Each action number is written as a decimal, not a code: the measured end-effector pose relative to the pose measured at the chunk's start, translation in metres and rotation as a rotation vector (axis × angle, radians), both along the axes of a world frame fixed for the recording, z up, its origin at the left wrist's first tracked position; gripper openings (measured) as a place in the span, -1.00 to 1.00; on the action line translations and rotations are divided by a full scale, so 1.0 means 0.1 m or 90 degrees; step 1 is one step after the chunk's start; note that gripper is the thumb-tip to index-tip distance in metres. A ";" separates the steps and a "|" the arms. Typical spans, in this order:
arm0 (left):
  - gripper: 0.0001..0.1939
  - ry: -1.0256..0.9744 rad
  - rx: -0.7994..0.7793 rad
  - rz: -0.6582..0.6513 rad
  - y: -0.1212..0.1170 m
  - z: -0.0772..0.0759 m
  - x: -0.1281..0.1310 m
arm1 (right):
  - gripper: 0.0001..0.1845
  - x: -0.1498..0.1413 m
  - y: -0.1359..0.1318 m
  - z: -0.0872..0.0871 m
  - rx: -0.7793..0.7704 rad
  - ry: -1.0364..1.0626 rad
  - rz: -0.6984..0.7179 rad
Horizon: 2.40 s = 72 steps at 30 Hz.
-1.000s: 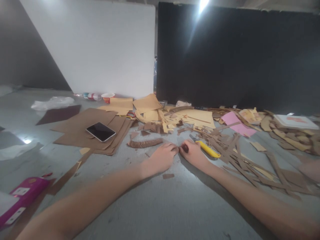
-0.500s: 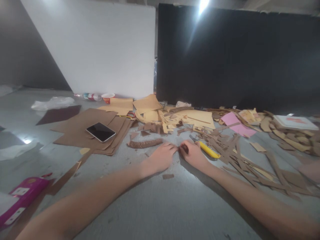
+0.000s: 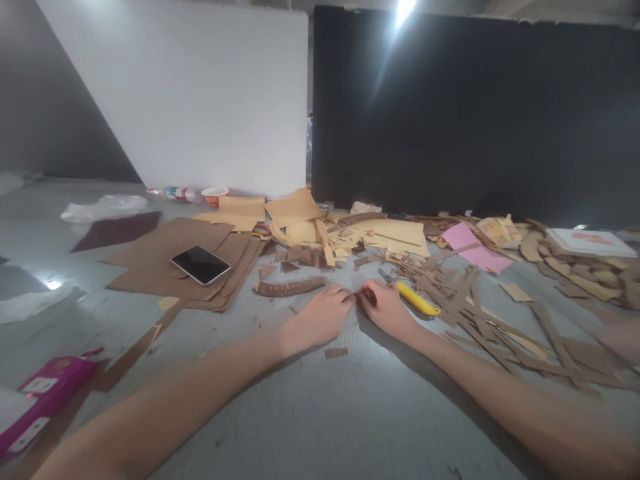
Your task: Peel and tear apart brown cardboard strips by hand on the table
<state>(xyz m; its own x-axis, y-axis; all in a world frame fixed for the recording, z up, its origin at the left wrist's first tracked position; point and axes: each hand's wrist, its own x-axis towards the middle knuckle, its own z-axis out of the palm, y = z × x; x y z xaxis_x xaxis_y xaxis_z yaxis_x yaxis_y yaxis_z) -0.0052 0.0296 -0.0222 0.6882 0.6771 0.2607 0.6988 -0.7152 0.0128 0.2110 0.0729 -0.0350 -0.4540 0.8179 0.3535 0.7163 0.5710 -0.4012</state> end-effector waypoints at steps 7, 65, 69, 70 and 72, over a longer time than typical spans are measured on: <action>-0.62 0.025 0.027 0.003 -0.01 -0.01 0.01 | -0.76 0.01 0.05 -0.06 0.001 -0.003 -0.014; -0.89 -0.213 -0.068 0.065 0.08 -0.07 -0.04 | -0.88 -0.01 0.02 0.06 -0.057 0.009 0.040; -0.92 -0.254 -0.108 0.071 0.07 -0.04 -0.03 | -0.92 0.00 0.01 0.08 -0.043 0.019 0.056; -0.92 -0.268 -0.118 0.072 0.07 -0.03 -0.04 | -0.93 0.00 0.01 0.08 -0.043 0.020 0.066; -0.90 -0.293 -0.127 0.076 0.06 -0.01 -0.04 | -0.91 0.01 0.01 0.09 -0.043 0.024 0.085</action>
<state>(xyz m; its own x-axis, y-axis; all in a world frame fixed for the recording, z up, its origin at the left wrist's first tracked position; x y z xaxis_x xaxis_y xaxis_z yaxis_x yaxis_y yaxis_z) -0.0092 0.0360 -0.0234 0.4469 0.8115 0.3765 0.6655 -0.5828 0.4663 0.2117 0.0734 -0.0258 -0.5480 0.7735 0.3185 0.6194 0.6311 -0.4669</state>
